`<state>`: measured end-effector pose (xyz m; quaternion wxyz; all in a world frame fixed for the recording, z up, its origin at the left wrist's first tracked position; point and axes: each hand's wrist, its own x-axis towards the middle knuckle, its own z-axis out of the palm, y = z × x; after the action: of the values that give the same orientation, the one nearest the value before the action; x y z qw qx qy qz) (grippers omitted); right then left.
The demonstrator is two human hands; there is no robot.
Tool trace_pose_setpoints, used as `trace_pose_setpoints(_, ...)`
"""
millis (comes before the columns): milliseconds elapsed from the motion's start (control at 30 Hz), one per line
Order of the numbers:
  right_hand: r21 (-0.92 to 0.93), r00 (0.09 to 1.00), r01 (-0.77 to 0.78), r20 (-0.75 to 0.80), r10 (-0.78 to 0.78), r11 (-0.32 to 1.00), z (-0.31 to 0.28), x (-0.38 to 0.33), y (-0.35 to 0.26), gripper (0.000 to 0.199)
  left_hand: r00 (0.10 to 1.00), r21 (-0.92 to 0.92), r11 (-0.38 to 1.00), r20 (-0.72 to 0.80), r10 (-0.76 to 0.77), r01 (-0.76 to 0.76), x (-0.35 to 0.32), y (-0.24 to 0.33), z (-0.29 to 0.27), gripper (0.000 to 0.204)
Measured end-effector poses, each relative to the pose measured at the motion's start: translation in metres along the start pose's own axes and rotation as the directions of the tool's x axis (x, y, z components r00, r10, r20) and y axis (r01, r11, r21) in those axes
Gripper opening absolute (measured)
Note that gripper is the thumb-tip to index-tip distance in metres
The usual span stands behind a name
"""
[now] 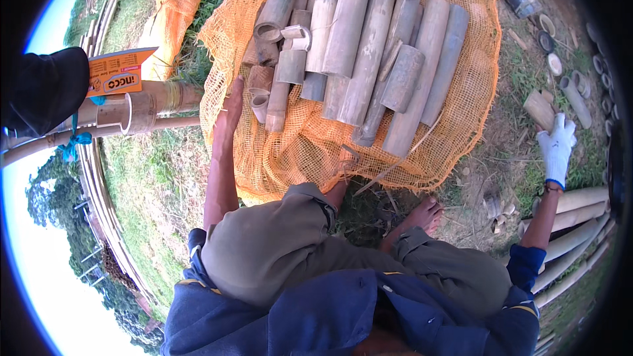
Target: The person gathers short bamboo pieces from the ground and places them into an orange mesh bag. They repeat this process, filling the bag, lifting it, and then returning to gather more pieces.
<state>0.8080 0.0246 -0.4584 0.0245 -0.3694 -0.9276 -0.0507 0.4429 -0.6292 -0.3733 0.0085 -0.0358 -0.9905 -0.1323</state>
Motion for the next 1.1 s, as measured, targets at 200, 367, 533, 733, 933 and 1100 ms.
trace_pose_setpoints(200,0.585,0.771,0.599,-0.237,-0.592,0.546,-0.116,-0.002,-0.19,0.079,0.968,-0.38,0.917,-0.251,0.025,-0.122,-0.011,0.001,-0.036,0.054)
trace_pose_setpoints(367,0.672,0.347,0.74,-0.339,-0.875,0.033,-0.159,-0.033,-0.353,0.079,0.928,-0.365,0.899,-0.359,0.102,-0.24,-0.026,0.035,-0.05,0.044)
trace_pose_setpoints(533,0.554,0.356,0.806,-0.735,-0.577,-0.207,-0.155,-0.039,-0.431,0.066,0.901,-0.378,0.877,-0.416,0.126,-0.297,-0.03,0.05,-0.041,0.041)
trace_pose_setpoints(733,0.776,0.655,0.61,-0.376,-0.655,0.164,-0.079,-0.062,-0.317,0.049,0.967,-0.461,0.852,-0.167,0.191,-0.248,-0.039,0.027,0.009,0.053)
trace_pose_setpoints(933,0.652,0.939,0.341,-0.266,-0.216,0.678,0.014,-0.036,-0.171,0.045,0.979,-0.531,0.823,-0.095,0.18,-0.203,-0.045,0.027,0.031,0.058)
trace_pose_setpoints(1100,0.456,0.964,0.077,0.193,-0.183,0.887,0.063,-0.014,-0.109,0.046,0.942,-0.559,0.76,-0.236,0.238,-0.331,-0.04,0.049,0.034,0.04)
